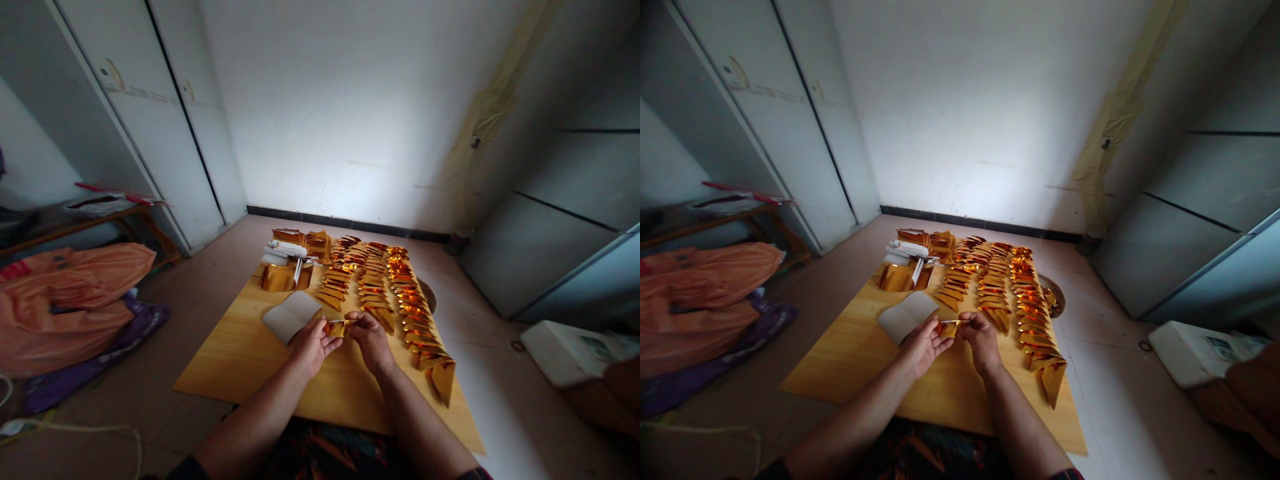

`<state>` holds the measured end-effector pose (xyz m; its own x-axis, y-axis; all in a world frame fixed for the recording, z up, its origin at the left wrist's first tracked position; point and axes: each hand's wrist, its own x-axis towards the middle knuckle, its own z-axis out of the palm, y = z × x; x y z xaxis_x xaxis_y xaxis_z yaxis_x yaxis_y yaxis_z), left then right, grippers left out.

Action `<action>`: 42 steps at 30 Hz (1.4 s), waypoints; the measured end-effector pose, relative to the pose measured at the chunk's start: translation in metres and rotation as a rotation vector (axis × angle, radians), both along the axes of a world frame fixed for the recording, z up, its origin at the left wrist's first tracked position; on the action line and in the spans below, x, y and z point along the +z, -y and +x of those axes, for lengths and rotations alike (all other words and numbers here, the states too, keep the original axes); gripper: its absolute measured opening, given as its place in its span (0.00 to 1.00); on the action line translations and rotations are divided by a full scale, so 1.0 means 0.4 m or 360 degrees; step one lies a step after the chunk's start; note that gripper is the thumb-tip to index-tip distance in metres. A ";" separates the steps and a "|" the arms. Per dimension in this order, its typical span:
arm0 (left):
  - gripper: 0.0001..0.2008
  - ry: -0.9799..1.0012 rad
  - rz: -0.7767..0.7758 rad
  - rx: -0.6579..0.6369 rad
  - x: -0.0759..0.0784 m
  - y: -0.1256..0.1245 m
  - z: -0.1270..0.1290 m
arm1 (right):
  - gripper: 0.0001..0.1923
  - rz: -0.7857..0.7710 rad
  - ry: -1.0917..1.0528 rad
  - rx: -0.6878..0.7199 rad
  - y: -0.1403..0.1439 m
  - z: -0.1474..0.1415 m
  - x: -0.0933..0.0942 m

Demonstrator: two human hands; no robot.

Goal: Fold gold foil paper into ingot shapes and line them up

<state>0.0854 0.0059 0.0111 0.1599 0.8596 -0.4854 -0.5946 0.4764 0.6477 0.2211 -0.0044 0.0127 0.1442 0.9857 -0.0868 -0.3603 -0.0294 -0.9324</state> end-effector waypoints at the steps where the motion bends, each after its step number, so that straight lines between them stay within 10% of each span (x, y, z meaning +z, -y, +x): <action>1: 0.06 0.0004 0.0016 -0.0015 0.000 0.001 0.000 | 0.13 -0.0024 0.0001 0.0001 -0.001 -0.001 0.002; 22: 0.13 -0.0084 0.0355 -0.0065 0.011 0.017 -0.004 | 0.18 -0.0072 0.0197 -0.0212 -0.002 -0.027 0.032; 32: 0.15 -0.0269 0.0699 -0.0067 0.010 0.014 -0.022 | 0.14 -0.0167 0.0003 0.0026 0.011 -0.018 0.042; 42: 0.16 -0.0231 0.0613 -0.0136 0.010 -0.004 -0.023 | 0.04 0.0212 0.0494 0.0083 0.007 0.013 0.025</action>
